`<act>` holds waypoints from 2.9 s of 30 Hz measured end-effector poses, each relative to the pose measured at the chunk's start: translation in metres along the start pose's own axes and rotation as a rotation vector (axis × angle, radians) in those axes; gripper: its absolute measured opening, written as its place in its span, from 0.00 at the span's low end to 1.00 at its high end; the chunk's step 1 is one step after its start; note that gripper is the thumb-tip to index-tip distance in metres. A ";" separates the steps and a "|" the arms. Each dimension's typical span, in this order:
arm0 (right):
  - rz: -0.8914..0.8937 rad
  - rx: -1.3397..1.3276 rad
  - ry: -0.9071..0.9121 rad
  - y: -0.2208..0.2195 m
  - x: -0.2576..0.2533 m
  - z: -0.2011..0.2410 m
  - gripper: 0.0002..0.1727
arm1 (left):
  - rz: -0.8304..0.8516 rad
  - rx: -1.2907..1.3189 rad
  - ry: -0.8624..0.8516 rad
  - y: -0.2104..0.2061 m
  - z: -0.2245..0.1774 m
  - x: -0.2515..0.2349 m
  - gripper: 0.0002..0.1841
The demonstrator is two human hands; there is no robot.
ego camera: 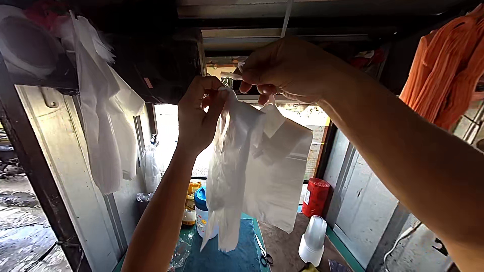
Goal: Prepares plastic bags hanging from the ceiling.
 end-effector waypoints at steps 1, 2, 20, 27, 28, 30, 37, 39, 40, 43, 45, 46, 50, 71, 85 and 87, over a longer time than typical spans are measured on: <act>-0.001 -0.020 -0.018 0.000 -0.001 0.002 0.07 | 0.004 -0.010 -0.007 0.002 0.000 0.000 0.06; 0.003 -0.030 -0.033 -0.001 -0.003 0.004 0.08 | 0.012 -0.017 -0.010 0.003 -0.001 0.000 0.07; 0.046 0.029 0.075 -0.018 -0.012 0.018 0.03 | -0.130 -0.170 -0.277 0.011 0.002 0.015 0.06; 0.093 0.219 0.157 -0.020 -0.011 0.024 0.06 | -0.133 -0.149 -0.308 0.010 0.005 0.017 0.05; 0.108 0.250 0.166 -0.019 -0.011 0.026 0.05 | -0.130 -0.146 -0.309 0.010 0.005 0.017 0.04; 0.128 0.311 0.179 -0.019 -0.012 0.028 0.04 | -0.126 -0.143 -0.316 0.010 0.007 0.018 0.04; 0.166 0.544 0.147 -0.021 -0.015 0.037 0.02 | -0.134 -0.164 -0.345 0.007 0.010 0.020 0.04; 0.172 0.607 0.138 -0.022 -0.016 0.039 0.01 | -0.136 -0.168 -0.352 0.006 0.011 0.021 0.04; 0.180 0.638 0.139 -0.023 -0.017 0.040 0.01 | -0.131 -0.166 -0.358 0.004 0.012 0.021 0.03; 0.208 0.761 0.150 -0.025 -0.021 0.042 0.03 | -0.106 -0.162 -0.362 0.001 0.014 0.023 0.04; 0.209 0.849 0.182 -0.028 -0.024 0.042 0.05 | -0.079 -0.168 -0.364 0.000 0.014 0.023 0.04; 0.215 0.890 0.201 -0.030 -0.025 0.041 0.06 | -0.074 -0.170 -0.365 0.000 0.013 0.023 0.04; 0.266 0.850 0.190 -0.026 -0.027 0.035 0.10 | -0.021 -0.181 -0.308 0.002 -0.001 0.014 0.05; -0.190 0.844 0.177 -0.006 0.043 0.000 0.05 | 0.637 -0.819 0.497 0.023 0.003 -0.059 0.11; -0.422 0.275 0.295 -0.060 0.012 -0.046 0.05 | 0.223 -0.150 0.853 0.010 -0.020 -0.030 0.04; -0.421 0.306 0.295 -0.063 0.014 -0.048 0.05 | 0.214 -0.116 0.844 0.009 -0.021 -0.029 0.04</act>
Point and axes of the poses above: each hand's wrist, its own x-axis away from the middle knuckle, its own y-axis out of the back of the hand, z = x × y, the point moved 1 cm from there along -x, towards the middle knuckle, and after that the axes turned 10 degrees about -z, right-handed, at the moved point
